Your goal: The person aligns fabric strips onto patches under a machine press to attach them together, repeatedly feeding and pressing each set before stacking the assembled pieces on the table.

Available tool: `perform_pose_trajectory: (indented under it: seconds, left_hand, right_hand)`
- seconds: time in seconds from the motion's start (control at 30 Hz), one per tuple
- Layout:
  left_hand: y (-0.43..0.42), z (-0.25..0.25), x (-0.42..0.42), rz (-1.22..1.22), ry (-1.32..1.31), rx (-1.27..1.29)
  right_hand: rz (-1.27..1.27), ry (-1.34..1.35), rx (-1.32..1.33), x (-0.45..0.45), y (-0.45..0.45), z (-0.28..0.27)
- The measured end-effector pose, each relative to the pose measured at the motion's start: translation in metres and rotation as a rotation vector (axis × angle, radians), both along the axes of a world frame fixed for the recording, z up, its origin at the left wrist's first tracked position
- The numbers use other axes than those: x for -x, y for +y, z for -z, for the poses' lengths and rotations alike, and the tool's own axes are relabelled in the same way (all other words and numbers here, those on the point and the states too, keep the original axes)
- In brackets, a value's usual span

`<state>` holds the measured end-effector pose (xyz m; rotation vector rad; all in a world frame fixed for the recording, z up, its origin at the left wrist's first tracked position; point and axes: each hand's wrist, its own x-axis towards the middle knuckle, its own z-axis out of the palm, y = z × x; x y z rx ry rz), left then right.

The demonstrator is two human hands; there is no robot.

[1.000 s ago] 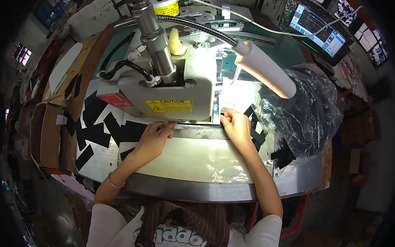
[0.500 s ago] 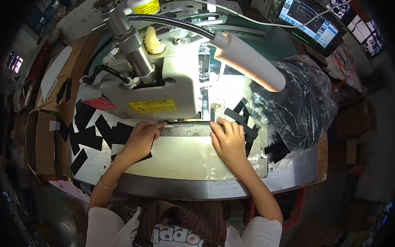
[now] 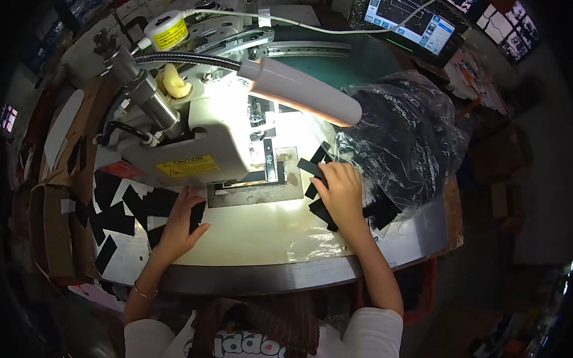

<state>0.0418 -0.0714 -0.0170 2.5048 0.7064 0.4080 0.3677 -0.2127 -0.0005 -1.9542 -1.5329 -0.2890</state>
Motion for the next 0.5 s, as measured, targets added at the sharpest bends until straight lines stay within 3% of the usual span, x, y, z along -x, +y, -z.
perform_pose_trajectory:
  seconds: [0.1,0.2,0.23,0.4,0.5]
  left_hand:
    - [0.014,-0.007,-0.005,0.005,0.010,0.084]
    - [0.010,-0.010,-0.013,0.005,-0.012,-0.045]
    - [0.006,-0.014,-0.017,0.001,-0.060,-0.066]
    - [-0.011,-0.016,-0.040,0.096,-0.111,-0.108]
    - [-0.017,-0.016,-0.053,0.119,-0.044,-0.160]
  right_hand:
    - [-0.066,-0.109,0.073,-0.009,0.010,0.009]
    - [-0.035,-0.166,-0.018,-0.011,0.012,-0.002]
    - [-0.025,-0.113,-0.053,-0.006,0.012,-0.008]
    - [-0.434,0.305,0.144,0.034,0.043,-0.007]
    - [-0.424,0.338,0.143,0.046,0.074,0.011]
